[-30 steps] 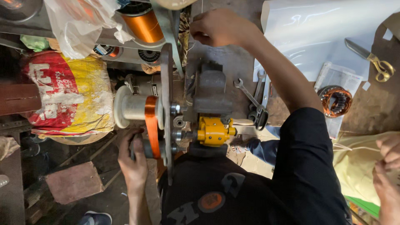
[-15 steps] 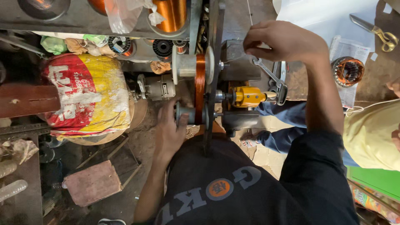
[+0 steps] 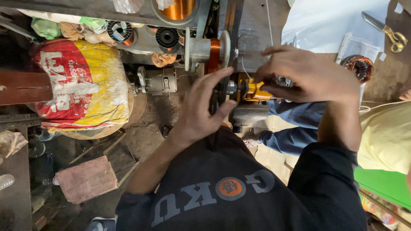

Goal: The person secures a copper wire to a rotating spool on a winding machine, then operates the machine to wind the wire onto the spool. The person uses scissors to cut the wire and a wrench to adjust the machine.

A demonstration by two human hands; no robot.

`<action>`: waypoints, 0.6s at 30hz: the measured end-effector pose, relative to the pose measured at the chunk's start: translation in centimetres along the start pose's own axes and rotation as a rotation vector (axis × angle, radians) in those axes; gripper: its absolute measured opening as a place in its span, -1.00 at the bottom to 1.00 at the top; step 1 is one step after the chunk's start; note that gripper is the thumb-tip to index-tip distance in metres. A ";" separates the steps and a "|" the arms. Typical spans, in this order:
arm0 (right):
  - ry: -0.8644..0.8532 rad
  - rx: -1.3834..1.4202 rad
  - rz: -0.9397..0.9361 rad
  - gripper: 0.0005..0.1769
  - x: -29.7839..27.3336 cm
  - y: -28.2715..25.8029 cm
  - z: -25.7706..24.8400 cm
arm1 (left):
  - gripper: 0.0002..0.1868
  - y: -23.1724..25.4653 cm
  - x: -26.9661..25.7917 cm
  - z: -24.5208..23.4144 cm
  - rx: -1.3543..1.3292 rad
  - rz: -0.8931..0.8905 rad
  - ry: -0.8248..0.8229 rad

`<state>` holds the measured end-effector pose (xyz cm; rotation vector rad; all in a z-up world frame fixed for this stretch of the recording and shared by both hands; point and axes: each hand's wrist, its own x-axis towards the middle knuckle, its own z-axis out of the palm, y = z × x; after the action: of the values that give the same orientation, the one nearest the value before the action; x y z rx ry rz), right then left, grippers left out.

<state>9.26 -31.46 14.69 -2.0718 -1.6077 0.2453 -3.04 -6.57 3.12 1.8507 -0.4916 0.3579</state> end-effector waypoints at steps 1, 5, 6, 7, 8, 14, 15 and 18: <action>-0.006 0.044 -0.027 -0.65 0.0 0.2 0.3 | -0.31 0.2 1.2 0.9 -0.004 0.050 -0.017; 0.024 0.136 -0.085 -0.57 -0.4 0.2 0.7 | -0.41 1.8 4.1 4.6 -0.468 -0.128 -0.257; 0.045 0.136 -0.083 -0.56 -1.0 0.0 0.5 | -0.54 2.2 3.9 4.4 -0.425 -0.147 -0.277; 0.076 0.063 -0.040 -0.56 -1.6 -0.2 0.1 | -0.66 2.9 3.0 3.9 -0.381 -0.165 -0.298; 0.108 -0.010 0.003 -0.56 -2.3 -0.5 -0.2 | -0.75 3.5 2.1 3.2 -0.336 -0.184 -0.319; 0.062 -0.184 0.276 -0.44 -3.1 -2.9 2.4 | -0.83 4.2 -1.6 -1.3 0.075 -0.245 -0.206; 0.021 -0.212 0.289 -0.37 -2.4 -3.4 3.6 | -0.84 4.5 -1.9 -1.1 0.106 -0.299 -0.273; 0.059 0.064 0.053 -0.26 -0.7 -5.4 7.2 | -0.86 5.8 -2.8 -0.1 0.166 -0.281 -0.401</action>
<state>1.34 -29.14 11.00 -2.0554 -1.4931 0.2486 -8.38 -7.70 6.60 2.1301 -0.4722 -0.1720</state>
